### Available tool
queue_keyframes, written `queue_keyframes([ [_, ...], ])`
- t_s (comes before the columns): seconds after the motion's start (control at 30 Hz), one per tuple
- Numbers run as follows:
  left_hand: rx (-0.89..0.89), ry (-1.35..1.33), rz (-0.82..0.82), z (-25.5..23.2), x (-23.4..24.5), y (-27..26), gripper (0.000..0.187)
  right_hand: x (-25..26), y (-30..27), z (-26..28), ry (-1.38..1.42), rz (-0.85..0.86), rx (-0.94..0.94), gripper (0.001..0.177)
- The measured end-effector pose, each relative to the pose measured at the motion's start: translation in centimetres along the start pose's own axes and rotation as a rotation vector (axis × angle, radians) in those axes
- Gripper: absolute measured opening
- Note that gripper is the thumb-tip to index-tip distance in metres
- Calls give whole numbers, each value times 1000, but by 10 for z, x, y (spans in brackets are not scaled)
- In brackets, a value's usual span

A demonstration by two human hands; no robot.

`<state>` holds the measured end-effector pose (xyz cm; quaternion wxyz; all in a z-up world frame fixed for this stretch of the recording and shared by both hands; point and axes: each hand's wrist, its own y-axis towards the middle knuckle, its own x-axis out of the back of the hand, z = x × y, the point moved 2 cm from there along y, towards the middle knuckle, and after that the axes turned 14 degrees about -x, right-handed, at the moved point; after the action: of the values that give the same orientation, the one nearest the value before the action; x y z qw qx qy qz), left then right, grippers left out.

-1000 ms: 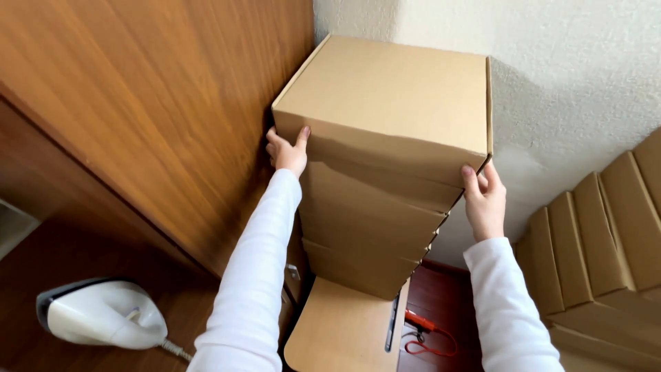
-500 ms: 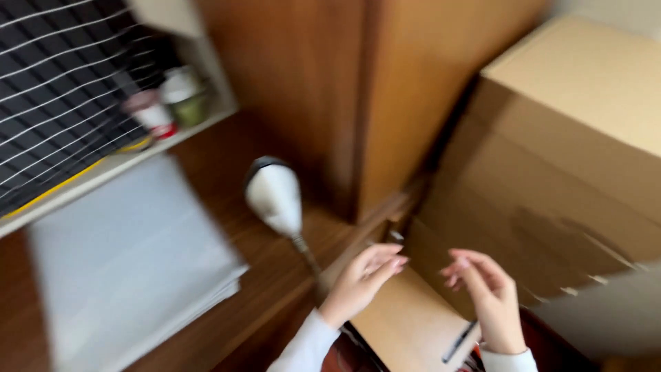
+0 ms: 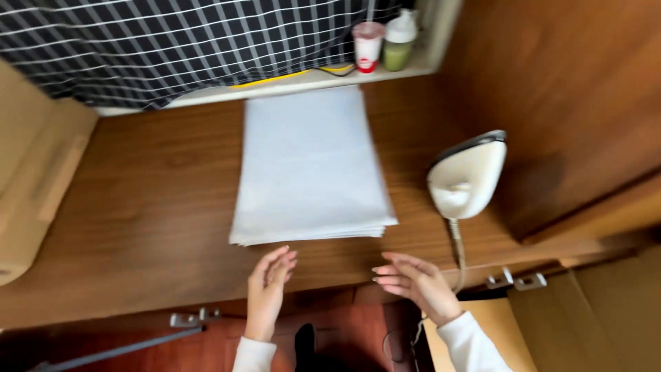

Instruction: A person removes a graphic t-shirt from a hanger on a clothing rack, prepares a cardboard shipping box, and lays the shirt flat on a table for folding.

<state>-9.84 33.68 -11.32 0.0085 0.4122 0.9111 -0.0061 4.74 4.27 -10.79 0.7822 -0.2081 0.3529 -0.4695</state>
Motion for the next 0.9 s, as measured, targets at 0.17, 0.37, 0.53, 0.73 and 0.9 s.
queue_keyframes([
  [0.17,-165,320,-229,29,70,61,32,-70,30,-28,225,-9,-170,47],
  [0.37,-276,710,-126,128,117,168,49,-177,29,-11,481,-209,-205,47],
  [0.53,-55,815,217,86,109,190,60,-228,71,-17,659,-264,-185,44],
  [0.73,296,267,420,89,99,181,36,-270,92,-16,491,-488,-135,39],
  [0.9,589,-123,580,50,81,141,37,-246,96,-32,280,-755,120,52],
])
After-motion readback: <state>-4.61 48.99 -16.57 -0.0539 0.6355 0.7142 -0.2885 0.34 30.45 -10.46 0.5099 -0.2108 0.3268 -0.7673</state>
